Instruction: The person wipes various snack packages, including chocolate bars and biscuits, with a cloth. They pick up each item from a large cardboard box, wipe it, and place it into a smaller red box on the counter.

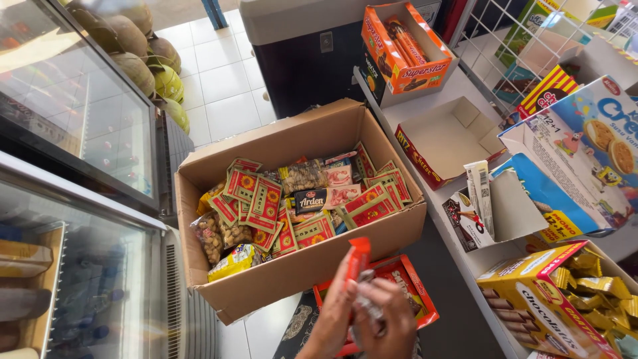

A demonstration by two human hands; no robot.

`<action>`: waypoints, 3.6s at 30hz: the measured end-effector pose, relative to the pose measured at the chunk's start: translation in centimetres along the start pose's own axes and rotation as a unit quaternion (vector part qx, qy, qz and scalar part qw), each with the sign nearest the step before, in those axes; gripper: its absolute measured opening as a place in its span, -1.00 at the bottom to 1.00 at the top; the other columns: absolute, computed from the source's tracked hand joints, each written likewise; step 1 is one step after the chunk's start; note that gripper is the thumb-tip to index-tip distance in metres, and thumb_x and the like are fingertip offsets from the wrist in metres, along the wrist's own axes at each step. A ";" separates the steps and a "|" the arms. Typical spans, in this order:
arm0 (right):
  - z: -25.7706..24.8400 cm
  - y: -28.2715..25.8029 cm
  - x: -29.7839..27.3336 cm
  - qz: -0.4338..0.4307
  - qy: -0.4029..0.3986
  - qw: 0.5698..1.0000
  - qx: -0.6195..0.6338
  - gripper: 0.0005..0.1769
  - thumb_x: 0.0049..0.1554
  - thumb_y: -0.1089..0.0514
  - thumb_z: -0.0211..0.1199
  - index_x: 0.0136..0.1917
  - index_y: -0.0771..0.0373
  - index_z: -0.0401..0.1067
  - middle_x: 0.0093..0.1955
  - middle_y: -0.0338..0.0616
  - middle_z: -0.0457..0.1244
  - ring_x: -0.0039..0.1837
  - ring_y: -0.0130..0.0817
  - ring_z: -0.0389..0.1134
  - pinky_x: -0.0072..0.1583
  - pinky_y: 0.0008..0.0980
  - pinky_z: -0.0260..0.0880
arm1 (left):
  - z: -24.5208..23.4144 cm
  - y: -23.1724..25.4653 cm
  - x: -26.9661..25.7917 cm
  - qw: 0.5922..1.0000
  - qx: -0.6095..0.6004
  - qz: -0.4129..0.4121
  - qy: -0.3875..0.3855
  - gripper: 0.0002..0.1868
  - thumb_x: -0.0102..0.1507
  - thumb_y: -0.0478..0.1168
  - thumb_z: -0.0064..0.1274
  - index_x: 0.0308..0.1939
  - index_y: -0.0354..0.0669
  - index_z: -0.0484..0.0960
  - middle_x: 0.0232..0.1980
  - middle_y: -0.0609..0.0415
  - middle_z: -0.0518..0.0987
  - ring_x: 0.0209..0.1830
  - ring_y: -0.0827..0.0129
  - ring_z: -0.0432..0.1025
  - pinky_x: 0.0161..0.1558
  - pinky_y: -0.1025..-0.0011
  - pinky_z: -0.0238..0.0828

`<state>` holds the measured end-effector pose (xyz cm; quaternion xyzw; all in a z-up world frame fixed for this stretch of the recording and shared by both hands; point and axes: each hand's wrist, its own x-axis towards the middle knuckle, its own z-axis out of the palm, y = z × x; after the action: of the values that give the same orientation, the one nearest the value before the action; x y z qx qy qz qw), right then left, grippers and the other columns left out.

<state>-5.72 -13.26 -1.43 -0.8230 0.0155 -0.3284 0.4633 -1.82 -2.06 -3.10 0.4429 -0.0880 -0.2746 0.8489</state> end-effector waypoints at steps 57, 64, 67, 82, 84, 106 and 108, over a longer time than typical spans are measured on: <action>0.2 2.2 -2.6 0.058 0.016 0.996 0.071 -0.60 0.29 -0.06 0.21 0.18 0.31 0.39 0.11 0.01 0.36 0.17 -0.27 0.41 0.27 -0.32 0.36 | 0.4 4.2 0.0 0.983 0.147 0.088 -0.068 0.02 0.45 0.38 -0.33 0.68 -0.35 -0.15 0.75 -0.15 -0.05 0.75 0.25 -0.13 0.61 0.35 -0.22; -2.0 3.6 -0.1 0.232 0.110 0.965 0.052 -0.54 0.23 0.02 0.28 0.29 0.30 0.32 0.10 -0.03 0.32 0.08 -0.38 0.35 0.13 -0.40 0.38 | -0.6 1.6 -0.1 0.966 0.128 -0.097 -0.204 -0.14 0.41 -0.02 -0.18 0.69 -0.26 -0.18 0.74 -0.07 -0.06 0.74 0.32 -0.15 0.61 0.43 -0.26; -1.1 1.8 -0.5 0.194 0.050 0.980 -0.021 -0.59 0.13 0.03 0.35 0.16 0.29 0.41 0.04 -0.04 0.38 0.03 -0.27 0.44 0.11 -0.33 0.44 | -1.7 -1.0 0.5 0.984 0.000 -0.103 -0.144 -0.16 0.40 -0.03 -0.17 0.70 -0.27 -0.05 0.61 -0.15 0.18 0.54 0.23 0.13 0.50 0.38 0.01; -1.6 2.4 0.5 -0.010 0.005 0.994 -0.112 -0.65 0.04 0.26 0.31 0.13 0.12 0.50 0.14 -0.07 0.35 0.16 -0.05 0.43 0.18 -0.14 0.45 | -2.9 1.3 0.0 0.966 -0.190 -0.126 -0.125 -0.21 0.43 -0.06 -0.08 0.68 -0.16 -0.01 0.56 -0.11 0.27 0.47 0.24 0.30 0.40 0.29 0.31; -1.8 2.5 0.8 0.061 0.015 0.991 -0.118 -0.65 0.05 0.26 0.38 0.13 0.15 0.51 0.11 -0.07 0.36 0.11 -0.10 0.45 0.11 -0.19 0.46 | -2.4 1.1 0.4 0.967 -0.178 -0.153 -0.095 -0.17 0.32 -0.15 -0.02 0.64 -0.07 0.02 0.56 0.02 0.32 0.47 0.31 0.33 0.43 0.31 0.28; -5.0 5.7 1.5 0.142 -0.042 0.980 -0.133 -0.67 0.05 0.21 0.41 0.11 0.23 0.53 0.05 -0.06 0.40 0.08 -0.18 0.47 0.10 -0.29 0.43 | -3.8 -0.7 2.0 0.977 0.184 0.015 0.104 -0.56 0.35 -0.35 -0.04 0.31 -0.29 0.30 0.16 -0.10 0.56 0.08 0.37 0.50 0.08 0.36 0.51; -5.4 6.1 1.8 0.161 -0.026 0.977 -0.141 -0.68 0.06 0.21 0.41 0.11 0.23 0.54 0.04 -0.07 0.40 0.07 -0.20 0.47 0.10 -0.31 0.42 | -3.1 0.2 2.3 0.929 0.327 0.032 0.168 -0.65 0.33 -0.34 0.02 0.17 -0.26 0.32 0.02 -0.01 0.65 -0.01 0.44 0.59 0.00 0.46 0.54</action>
<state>-5.67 -21.38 -3.27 -0.8749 0.1818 -0.2223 0.3899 1.40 -1.06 -5.02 0.7327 -0.0435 -0.1250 0.6676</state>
